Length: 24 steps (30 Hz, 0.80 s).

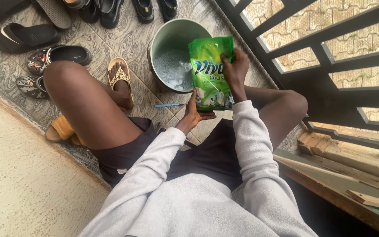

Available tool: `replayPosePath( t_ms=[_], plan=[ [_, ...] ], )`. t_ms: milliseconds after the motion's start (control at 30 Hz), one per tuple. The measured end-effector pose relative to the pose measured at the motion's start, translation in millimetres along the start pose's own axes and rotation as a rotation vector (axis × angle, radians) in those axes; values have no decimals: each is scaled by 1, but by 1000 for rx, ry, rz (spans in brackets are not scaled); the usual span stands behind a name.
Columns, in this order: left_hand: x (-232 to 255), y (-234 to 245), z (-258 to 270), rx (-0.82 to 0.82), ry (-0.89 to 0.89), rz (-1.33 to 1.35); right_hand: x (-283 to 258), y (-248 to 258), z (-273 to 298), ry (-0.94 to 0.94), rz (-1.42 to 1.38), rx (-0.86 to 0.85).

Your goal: Washing a pair of black boots and their shoelaces in a bucket of soapy water.

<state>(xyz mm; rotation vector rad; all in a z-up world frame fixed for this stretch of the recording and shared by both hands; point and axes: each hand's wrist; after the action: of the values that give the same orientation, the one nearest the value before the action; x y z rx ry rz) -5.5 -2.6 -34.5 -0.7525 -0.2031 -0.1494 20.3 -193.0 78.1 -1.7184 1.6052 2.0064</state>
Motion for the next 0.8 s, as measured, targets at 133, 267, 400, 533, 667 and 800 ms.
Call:
replayPosePath(
  t_ms=[133, 267, 400, 533, 667, 800],
  plan=[
    [5, -1, 3, 3, -24, -29, 3, -3, -2, 44, -17, 7],
    [2, 0, 0, -9, -28, -18, -4, -2, -4, -130, -2, -35],
    [0, 0, 0, 1, -22, -10, -4, -2, 1, -17, 57, -1],
    [4, -5, 6, 25, -14, -6, -6, -1, 3, 16, 66, 15],
    [6, -2, 2, 20, -23, -13, -1, -2, -5, -67, -29, 3],
    [1, -1, 2, 27, -7, -2, -1, -2, 3, 56, 87, 27]
  ],
)
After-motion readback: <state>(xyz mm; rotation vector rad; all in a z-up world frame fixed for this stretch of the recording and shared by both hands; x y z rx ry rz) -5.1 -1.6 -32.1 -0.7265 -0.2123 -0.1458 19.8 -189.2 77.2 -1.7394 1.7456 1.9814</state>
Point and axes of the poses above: each hand's wrist, its own z-axis away from the middle knuckle, its own y-axis out of the back of the hand, x = y × z, and after that the axes turned 6 degrees about -z, right-handed
